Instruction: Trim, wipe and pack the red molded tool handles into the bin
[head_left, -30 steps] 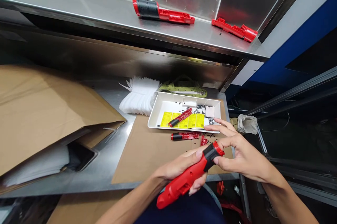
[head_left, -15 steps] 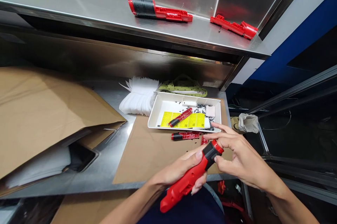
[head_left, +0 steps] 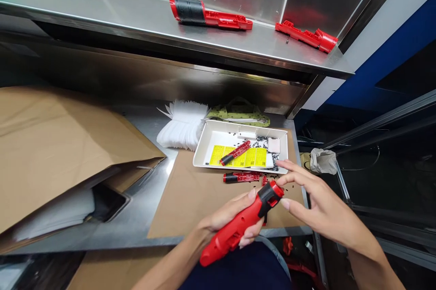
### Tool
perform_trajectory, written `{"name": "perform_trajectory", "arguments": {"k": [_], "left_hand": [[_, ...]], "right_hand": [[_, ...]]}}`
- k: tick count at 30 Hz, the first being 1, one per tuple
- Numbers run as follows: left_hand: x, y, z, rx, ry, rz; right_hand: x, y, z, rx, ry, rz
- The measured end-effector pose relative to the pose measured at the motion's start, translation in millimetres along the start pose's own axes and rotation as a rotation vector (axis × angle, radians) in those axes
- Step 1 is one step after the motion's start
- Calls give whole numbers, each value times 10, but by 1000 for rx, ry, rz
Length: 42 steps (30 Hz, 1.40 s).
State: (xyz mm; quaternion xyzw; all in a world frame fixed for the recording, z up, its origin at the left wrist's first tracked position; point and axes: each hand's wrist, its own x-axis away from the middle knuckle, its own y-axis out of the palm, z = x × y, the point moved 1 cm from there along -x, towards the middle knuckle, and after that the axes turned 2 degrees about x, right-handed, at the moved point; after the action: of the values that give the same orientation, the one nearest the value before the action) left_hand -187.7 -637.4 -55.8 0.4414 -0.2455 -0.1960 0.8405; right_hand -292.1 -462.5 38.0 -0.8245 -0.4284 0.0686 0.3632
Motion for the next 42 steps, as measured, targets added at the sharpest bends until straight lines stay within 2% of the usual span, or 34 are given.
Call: {"name": "perform_trajectory", "arguments": {"k": [4,8,14,18,20,24,30,33,37,42], "left_hand": [[14,-192,-52,105,-80,-169],[6,-247,-56,122,-108,-262],[9,-206,-29,105,-125,-223],[4,-159,-10,61,-79,-204],[2,-132,-1,43,-59,-184],[1,-101,-6,20,-55,-172],[-1,-72,2,-7,-40,-110],[1,-62,15,-5,-59,-94],[-23,-89,-14,1,-85,-157],[-89,-138,-85,47,-20,-116]], "right_hand": [[33,-84,39,-100,-2,78],[41,-4,-3,-144,-13,76],[17,115,-77,-130,-68,-2],[-51,167,-77,-123,-39,-184],[-79,189,-65,-137,-28,-228],[-80,229,-49,-184,-25,-197],[-33,286,-16,-358,40,-25],[-39,305,32,-437,19,-63],[-62,323,104,-555,-61,-154],[-115,384,158,-676,-59,-103]]}}
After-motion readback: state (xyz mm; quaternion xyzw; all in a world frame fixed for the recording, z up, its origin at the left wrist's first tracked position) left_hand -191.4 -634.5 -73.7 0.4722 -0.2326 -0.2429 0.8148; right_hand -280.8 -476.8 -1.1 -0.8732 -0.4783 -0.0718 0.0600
